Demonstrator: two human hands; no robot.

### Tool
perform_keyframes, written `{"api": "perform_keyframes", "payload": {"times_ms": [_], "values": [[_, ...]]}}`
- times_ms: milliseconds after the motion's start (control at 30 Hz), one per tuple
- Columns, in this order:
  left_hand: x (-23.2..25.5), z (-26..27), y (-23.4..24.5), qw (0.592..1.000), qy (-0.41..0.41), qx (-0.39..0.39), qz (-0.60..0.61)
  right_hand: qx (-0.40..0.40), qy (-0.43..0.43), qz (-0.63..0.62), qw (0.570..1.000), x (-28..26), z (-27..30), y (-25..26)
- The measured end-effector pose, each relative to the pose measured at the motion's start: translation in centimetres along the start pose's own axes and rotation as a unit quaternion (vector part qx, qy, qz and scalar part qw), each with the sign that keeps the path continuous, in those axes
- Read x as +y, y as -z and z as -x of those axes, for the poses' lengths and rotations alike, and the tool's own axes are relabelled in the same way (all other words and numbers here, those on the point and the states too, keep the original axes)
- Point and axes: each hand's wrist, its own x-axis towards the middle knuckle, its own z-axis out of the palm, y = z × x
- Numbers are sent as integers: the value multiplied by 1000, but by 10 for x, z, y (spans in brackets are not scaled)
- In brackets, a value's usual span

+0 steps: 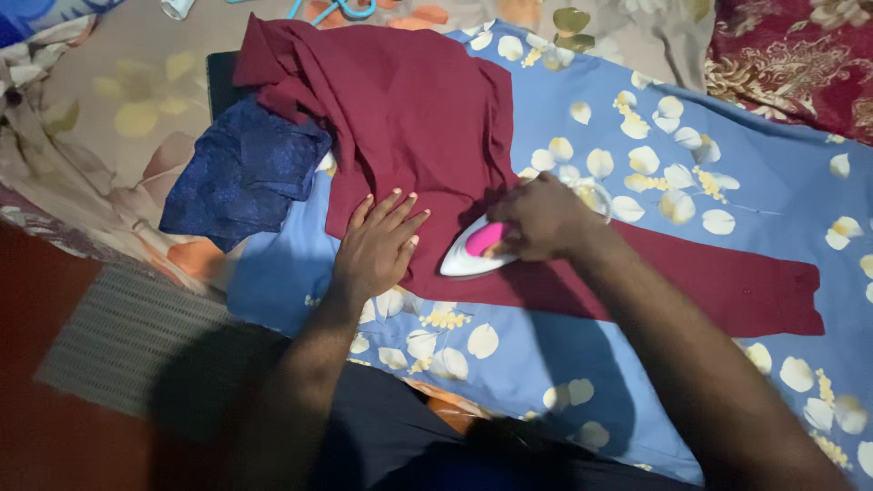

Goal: The person irons a maroon long-sleeved shirt laid out on a bed. They use a pink and white electric iron to smooth the sleeves and body of the shirt, frequently adjusting the fabric with their hands. The person flips the shirt over to iron the other side and continues smoothing the fabric until the end of the clip.

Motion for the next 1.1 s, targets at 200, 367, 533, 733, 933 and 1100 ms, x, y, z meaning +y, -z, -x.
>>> {"api": "perform_keyframes", "payload": {"times_ms": [200, 367, 533, 733, 933, 1100], "values": [[-1, -1, -1, 1000, 12, -12, 6, -65, -144, 39, 987, 62, 0, -1], [-1, -3, -1, 1000, 14, -15, 4, -101, -231, 30, 967, 90, 10, 0], [0, -2, 1, 999, 19, 4, 32, -137, -222, -61, 964, 73, 15, 5], [1, -4, 2, 1000, 14, 6, 26, -116, -46, -13, 992, -1, 21, 9], [1, -3, -1, 1000, 18, 9, 24, -52, 48, -35, 997, -61, 46, 10], [-1, -5, -2, 998, 27, 30, 41, 8, 69, -55, 996, -83, 76, 10]]}}
